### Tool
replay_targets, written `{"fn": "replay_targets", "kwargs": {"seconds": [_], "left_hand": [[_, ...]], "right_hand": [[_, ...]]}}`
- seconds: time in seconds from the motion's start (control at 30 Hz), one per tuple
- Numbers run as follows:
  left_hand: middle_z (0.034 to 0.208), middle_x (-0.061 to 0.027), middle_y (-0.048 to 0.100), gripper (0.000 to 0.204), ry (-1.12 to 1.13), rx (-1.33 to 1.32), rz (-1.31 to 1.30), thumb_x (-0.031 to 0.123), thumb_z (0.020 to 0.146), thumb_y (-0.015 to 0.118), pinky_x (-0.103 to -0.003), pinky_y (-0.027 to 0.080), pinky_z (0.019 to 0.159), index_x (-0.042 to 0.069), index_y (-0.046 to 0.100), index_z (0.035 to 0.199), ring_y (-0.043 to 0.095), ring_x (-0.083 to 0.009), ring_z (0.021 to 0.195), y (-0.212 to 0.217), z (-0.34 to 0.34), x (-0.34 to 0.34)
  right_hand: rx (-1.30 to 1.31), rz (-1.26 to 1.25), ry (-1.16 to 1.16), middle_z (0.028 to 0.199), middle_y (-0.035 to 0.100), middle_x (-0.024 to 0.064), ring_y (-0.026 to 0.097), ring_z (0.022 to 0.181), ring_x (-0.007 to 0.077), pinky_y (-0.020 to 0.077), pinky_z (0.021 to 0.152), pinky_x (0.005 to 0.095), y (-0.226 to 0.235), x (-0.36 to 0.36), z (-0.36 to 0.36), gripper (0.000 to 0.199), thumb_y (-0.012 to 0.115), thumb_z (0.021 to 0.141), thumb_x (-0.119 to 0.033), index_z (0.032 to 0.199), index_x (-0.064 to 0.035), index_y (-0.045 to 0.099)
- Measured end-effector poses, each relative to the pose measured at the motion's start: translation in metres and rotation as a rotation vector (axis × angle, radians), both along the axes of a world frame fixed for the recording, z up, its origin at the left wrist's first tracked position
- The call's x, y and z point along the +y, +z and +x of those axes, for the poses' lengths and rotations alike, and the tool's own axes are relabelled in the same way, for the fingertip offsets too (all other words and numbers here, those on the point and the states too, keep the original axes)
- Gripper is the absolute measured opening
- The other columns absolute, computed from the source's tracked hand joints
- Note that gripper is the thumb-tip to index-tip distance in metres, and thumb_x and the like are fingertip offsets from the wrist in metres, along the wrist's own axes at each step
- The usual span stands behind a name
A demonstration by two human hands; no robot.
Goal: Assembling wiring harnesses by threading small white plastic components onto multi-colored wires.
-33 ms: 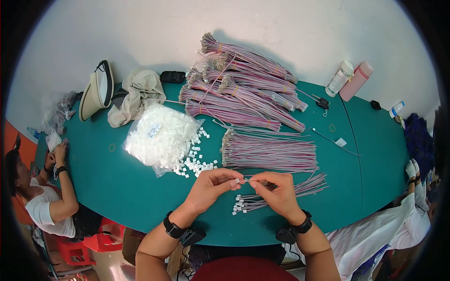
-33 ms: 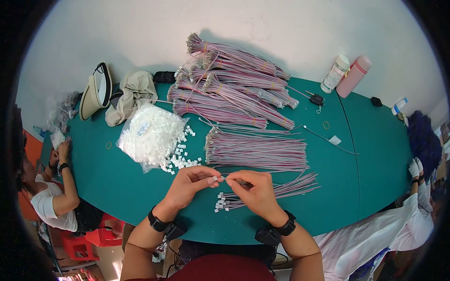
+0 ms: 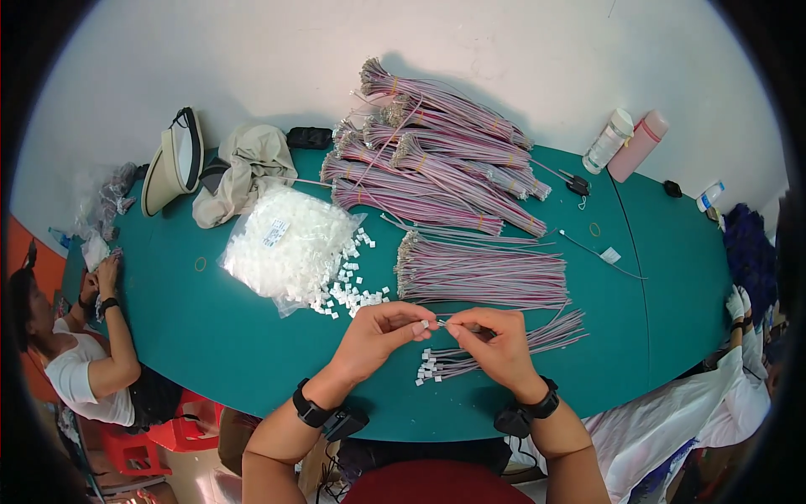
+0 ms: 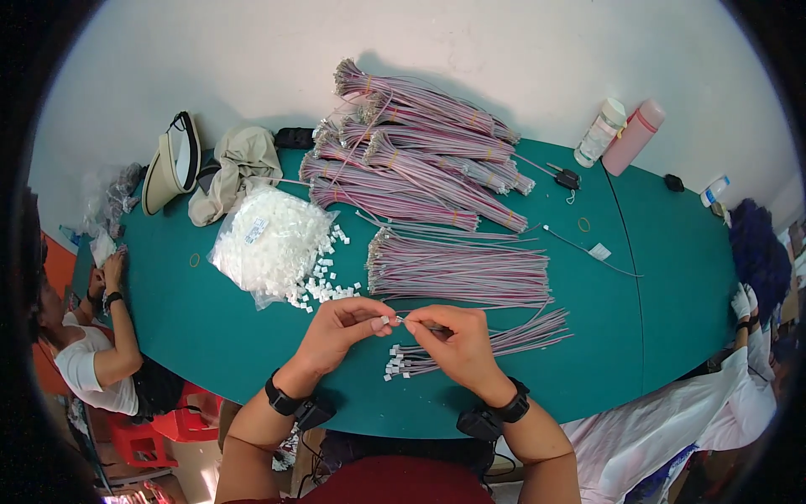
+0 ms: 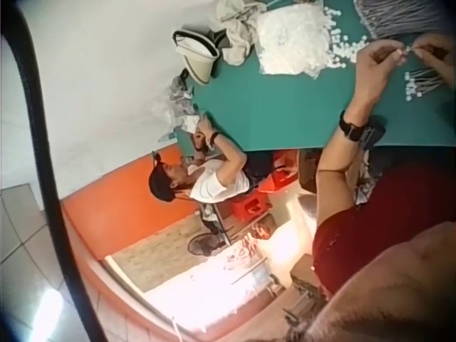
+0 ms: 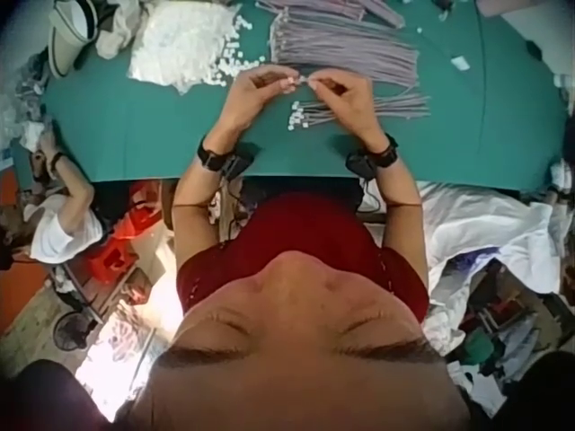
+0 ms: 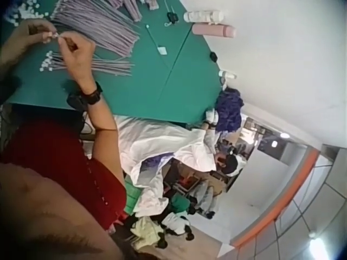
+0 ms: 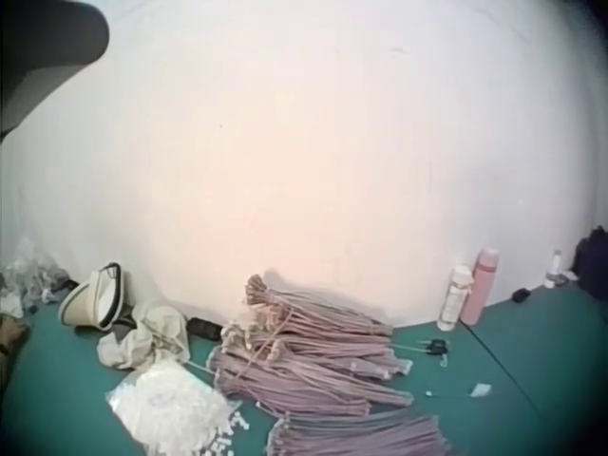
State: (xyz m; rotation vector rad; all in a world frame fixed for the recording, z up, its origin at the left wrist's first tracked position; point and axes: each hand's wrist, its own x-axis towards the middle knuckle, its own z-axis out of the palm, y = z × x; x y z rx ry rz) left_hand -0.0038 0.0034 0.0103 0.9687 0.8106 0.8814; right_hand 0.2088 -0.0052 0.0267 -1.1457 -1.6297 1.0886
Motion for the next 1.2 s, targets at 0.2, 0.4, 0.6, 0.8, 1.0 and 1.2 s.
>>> {"fn": "replay_targets", "kwargs": {"seconds": [0.2, 0.4, 0.6, 0.8, 1.0, 1.2], "left_hand": [[0.101, -0.0098, 0.070, 0.019, 0.062, 0.066, 0.089, -0.001, 0.088, 0.065, -0.028, 0.053, 0.084, -0.002, 0.069, 0.106, 0.066, -0.0161, 0.096, -0.0046, 0.0022, -0.0011], [0.100, -0.0110, 0.071, 0.019, 0.063, 0.070, 0.021, -0.002, 0.086, 0.067, -0.028, 0.054, 0.085, -0.003, 0.069, 0.104, 0.067, -0.0165, 0.093, -0.0023, 0.0024, -0.0018], [0.097, -0.0123, 0.071, 0.018, 0.102, -0.036, -0.032, -0.004, 0.084, 0.070, -0.028, 0.055, 0.084, -0.004, 0.070, 0.102, 0.068, -0.0168, 0.089, -0.0008, 0.0048, -0.0016], [0.095, -0.0111, 0.071, 0.017, 0.118, -0.045, -0.055, -0.002, 0.084, 0.071, -0.027, 0.055, 0.081, -0.003, 0.070, 0.100, 0.068, -0.0158, 0.086, -0.0045, 0.0036, -0.0013], [0.090, -0.0082, 0.070, 0.017, 0.118, -0.032, -0.051, 0.000, 0.084, 0.072, -0.025, 0.053, 0.075, -0.002, 0.070, 0.101, 0.066, -0.0132, 0.080, -0.0037, 0.0047, -0.0026], [0.088, -0.0072, 0.070, 0.018, 0.101, -0.025, -0.048, 0.001, 0.084, 0.073, -0.024, 0.053, 0.075, -0.002, 0.070, 0.101, 0.065, -0.0123, 0.079, -0.0060, 0.0046, -0.0027]], "right_hand": [[0.046, -0.047, 0.055, 0.072, 0.066, 0.0022, 0.055, 0.060, 0.0042, 0.0409, 0.052, 0.0196, -0.0032, 0.0011, 0.0023, 0.007, 0.067, 0.087, -0.003, 0.092, 0.0018, 0.069], [0.161, -0.087, 0.110, 0.071, 0.066, 0.0020, 0.056, 0.061, 0.0047, 0.0423, 0.053, 0.0199, -0.0021, 0.0002, -0.0029, 0.007, 0.065, 0.089, -0.004, 0.092, 0.0016, 0.068], [0.124, -0.087, 0.079, 0.072, 0.067, 0.0031, 0.061, 0.062, 0.0058, 0.0447, 0.054, 0.0195, -0.0044, -0.0001, -0.0025, 0.007, 0.066, 0.088, -0.004, 0.092, 0.0016, 0.068], [0.087, -0.064, 0.068, 0.074, 0.068, 0.0039, 0.062, 0.061, 0.0066, 0.0458, 0.054, 0.0196, -0.0055, -0.0009, -0.0033, 0.007, 0.067, 0.087, -0.003, 0.092, 0.0018, 0.069], [0.023, -0.011, 0.057, 0.075, 0.069, 0.0047, 0.064, 0.062, 0.0078, 0.0476, 0.053, 0.0198, -0.0038, -0.0012, -0.0032, 0.007, 0.067, 0.087, -0.003, 0.091, 0.0013, 0.070], [-0.028, 0.045, 0.040, 0.079, 0.070, 0.0059, 0.065, 0.064, 0.0085, 0.0482, 0.053, 0.0197, -0.0053, -0.0023, -0.0037, 0.008, 0.068, 0.086, -0.003, 0.092, 0.0009, 0.070]]}}
